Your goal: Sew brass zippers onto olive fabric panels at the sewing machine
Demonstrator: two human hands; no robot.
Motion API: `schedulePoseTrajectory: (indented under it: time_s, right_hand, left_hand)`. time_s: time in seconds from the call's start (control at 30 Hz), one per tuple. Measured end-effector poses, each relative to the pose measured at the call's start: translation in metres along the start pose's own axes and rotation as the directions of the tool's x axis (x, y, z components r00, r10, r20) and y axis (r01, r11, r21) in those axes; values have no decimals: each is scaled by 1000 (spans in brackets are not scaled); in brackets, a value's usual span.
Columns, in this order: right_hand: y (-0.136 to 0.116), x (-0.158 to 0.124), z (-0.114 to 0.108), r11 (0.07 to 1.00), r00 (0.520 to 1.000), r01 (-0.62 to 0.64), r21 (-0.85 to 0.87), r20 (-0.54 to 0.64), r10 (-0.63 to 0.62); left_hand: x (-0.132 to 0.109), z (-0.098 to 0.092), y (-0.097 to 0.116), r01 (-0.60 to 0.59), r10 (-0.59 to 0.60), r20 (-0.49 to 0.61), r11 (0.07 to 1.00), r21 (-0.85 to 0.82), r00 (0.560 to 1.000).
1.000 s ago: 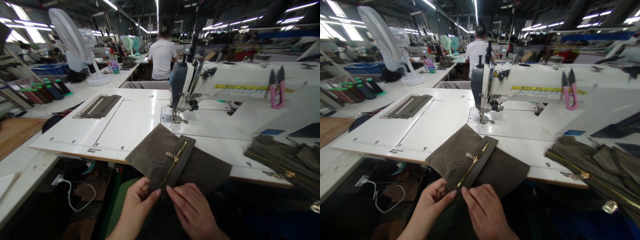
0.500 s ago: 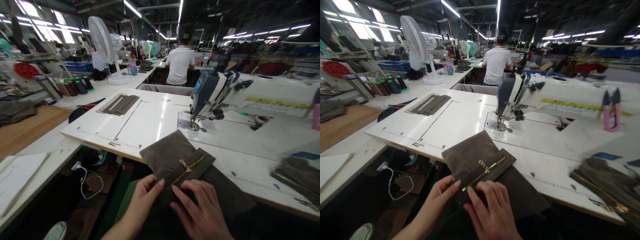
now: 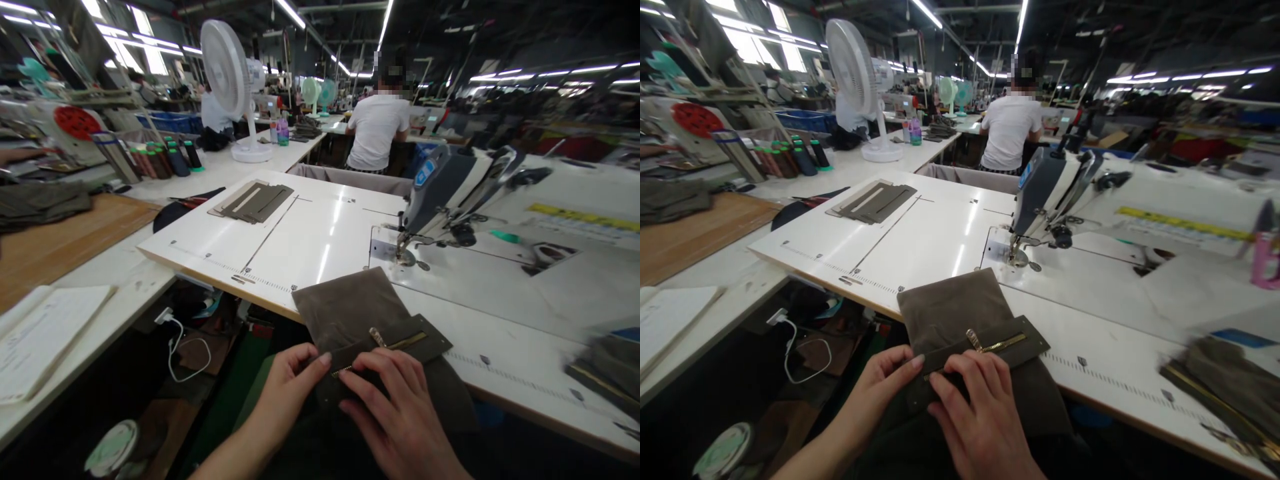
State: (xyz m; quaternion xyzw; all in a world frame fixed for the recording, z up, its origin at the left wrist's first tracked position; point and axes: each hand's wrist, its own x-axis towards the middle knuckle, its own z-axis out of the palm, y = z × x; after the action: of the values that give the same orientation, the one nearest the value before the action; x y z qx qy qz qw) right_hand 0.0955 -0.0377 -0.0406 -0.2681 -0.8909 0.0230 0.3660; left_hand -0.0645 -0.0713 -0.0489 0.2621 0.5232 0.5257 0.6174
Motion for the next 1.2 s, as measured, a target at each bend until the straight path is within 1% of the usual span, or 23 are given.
schedulePoseTrajectory:
  time_s: [0.07,0.23,0.3,0.37,0.43,0.5,0.57,0.67,0.73,0.83,1.2]
  right_hand:
    - [0,1,1,1000,1000,4,9,-3,-4]
    - [-2,0,4,998,998,66,9,-1,-66]
    - [-2,0,3,999,999,36,28,3,-36]
    - [0,5,0,998,1000,-25,55,4,25]
    - [6,15,-4,995,997,-71,64,25,70]
    - [15,29,-6,993,992,-102,51,73,98]
    - [26,42,-2,989,980,-141,41,145,134]
    - [41,52,11,975,951,-221,22,226,210]
    - [46,53,19,967,941,-255,-1,228,249]
    - [47,51,25,962,938,-272,-23,217,270]
    - [48,49,26,953,930,-303,-7,217,297]
  left_hand:
    - [0,0,0,7,-7,3,1000,-2,1000]
    - [1,-3,-3,11,-11,11,1000,12,1000]
    - [3,-5,-4,4,-5,26,999,35,1000]
    - [5,-6,-2,-16,12,56,997,71,998]
    - [7,-7,2,-50,41,83,993,111,996]
    - [8,-7,7,-79,65,101,987,139,993]
    - [8,-7,10,-69,58,103,992,109,993]
    - [7,-9,8,-40,42,96,999,-22,994]
    - [5,-11,3,-40,48,101,996,-84,994]
    - [4,-15,-4,-41,51,94,994,-102,994]
    - [4,-15,-5,-25,30,66,997,-75,997]
